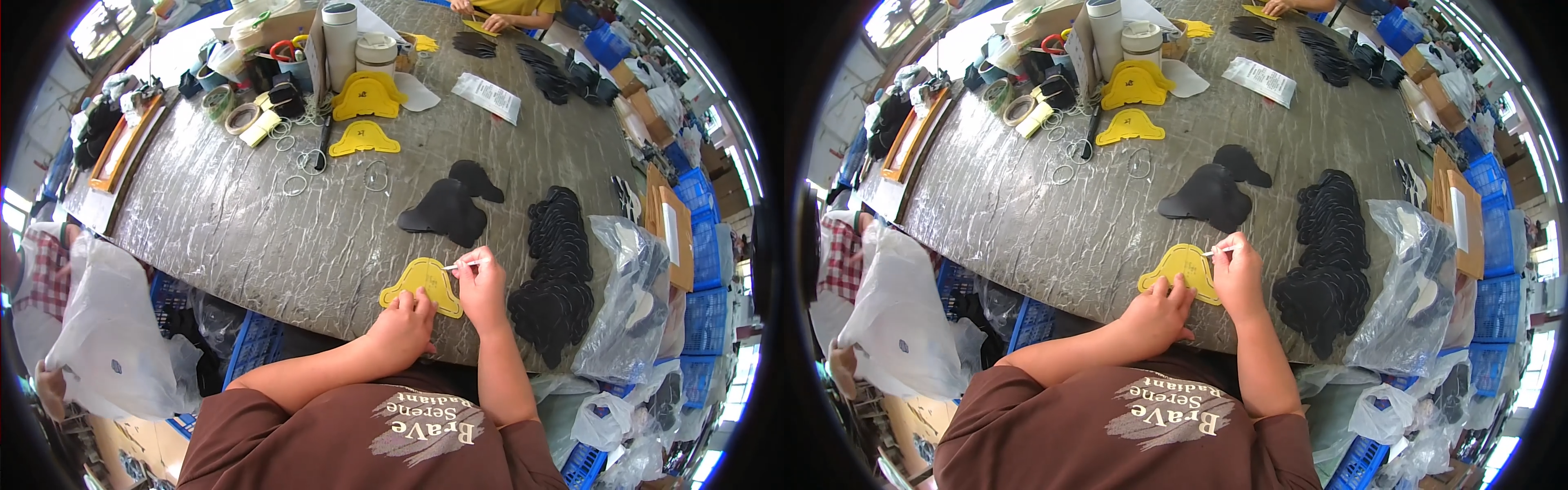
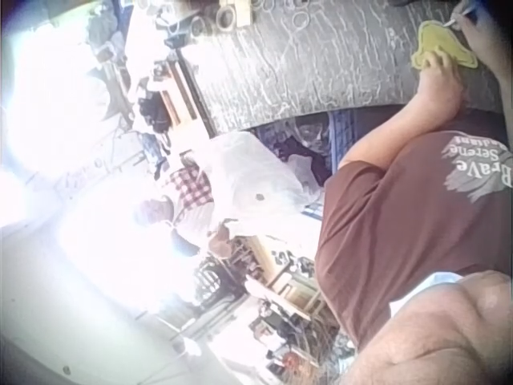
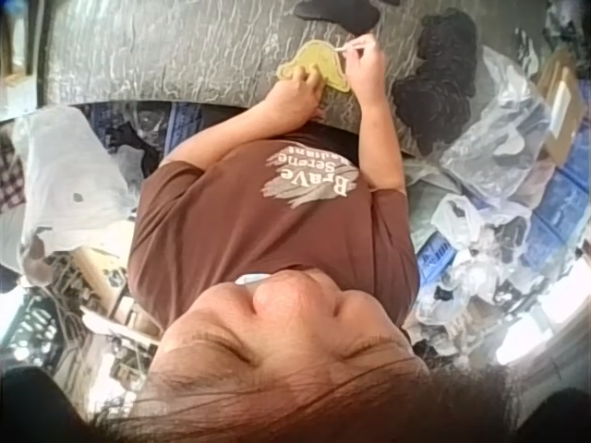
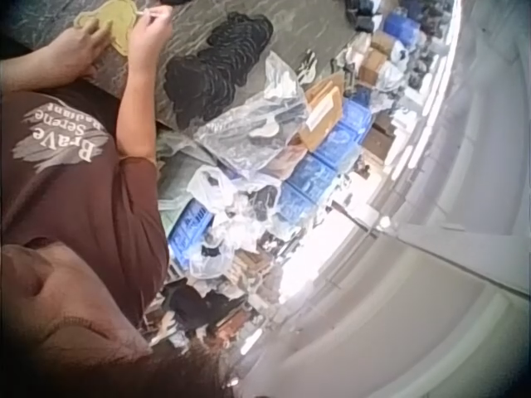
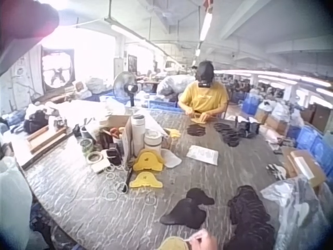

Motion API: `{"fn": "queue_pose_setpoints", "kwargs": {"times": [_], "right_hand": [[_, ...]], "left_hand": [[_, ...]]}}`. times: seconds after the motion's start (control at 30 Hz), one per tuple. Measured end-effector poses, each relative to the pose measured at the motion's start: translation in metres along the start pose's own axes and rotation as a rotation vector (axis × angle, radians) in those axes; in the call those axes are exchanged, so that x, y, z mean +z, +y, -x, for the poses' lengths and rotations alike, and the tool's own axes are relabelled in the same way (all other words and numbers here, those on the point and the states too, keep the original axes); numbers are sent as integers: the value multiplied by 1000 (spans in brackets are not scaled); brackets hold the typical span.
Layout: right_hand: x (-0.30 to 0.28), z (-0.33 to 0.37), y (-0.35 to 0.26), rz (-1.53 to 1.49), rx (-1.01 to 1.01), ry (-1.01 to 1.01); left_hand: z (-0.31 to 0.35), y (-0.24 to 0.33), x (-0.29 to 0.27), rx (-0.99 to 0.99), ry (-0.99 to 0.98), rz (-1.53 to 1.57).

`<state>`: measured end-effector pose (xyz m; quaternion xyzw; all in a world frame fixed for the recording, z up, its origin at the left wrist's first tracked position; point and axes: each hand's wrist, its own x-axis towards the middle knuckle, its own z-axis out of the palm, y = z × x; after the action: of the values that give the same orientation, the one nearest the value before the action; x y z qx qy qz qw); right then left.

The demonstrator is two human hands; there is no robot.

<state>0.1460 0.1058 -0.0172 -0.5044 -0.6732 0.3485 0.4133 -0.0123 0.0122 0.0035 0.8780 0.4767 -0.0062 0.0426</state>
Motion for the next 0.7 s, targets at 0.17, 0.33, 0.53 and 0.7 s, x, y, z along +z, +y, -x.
{"fn": "queue_pose_setpoints", "kwargs": {"times": [0.17,0.33,0.53,0.7], "right_hand": [[-5,19,-5,51,-46,21],[-7,33,6,29,-82,30],[-14,50,5,41,-144,62],[-19,64,6,4,-121,67]], "left_hand": [[2,0,-2,-5,-8,-1],[1,0,-4,-5,-26,-12],[1,0,-3,-3,-23,-1],[2,0,-2,-4,-12,-8]]}}
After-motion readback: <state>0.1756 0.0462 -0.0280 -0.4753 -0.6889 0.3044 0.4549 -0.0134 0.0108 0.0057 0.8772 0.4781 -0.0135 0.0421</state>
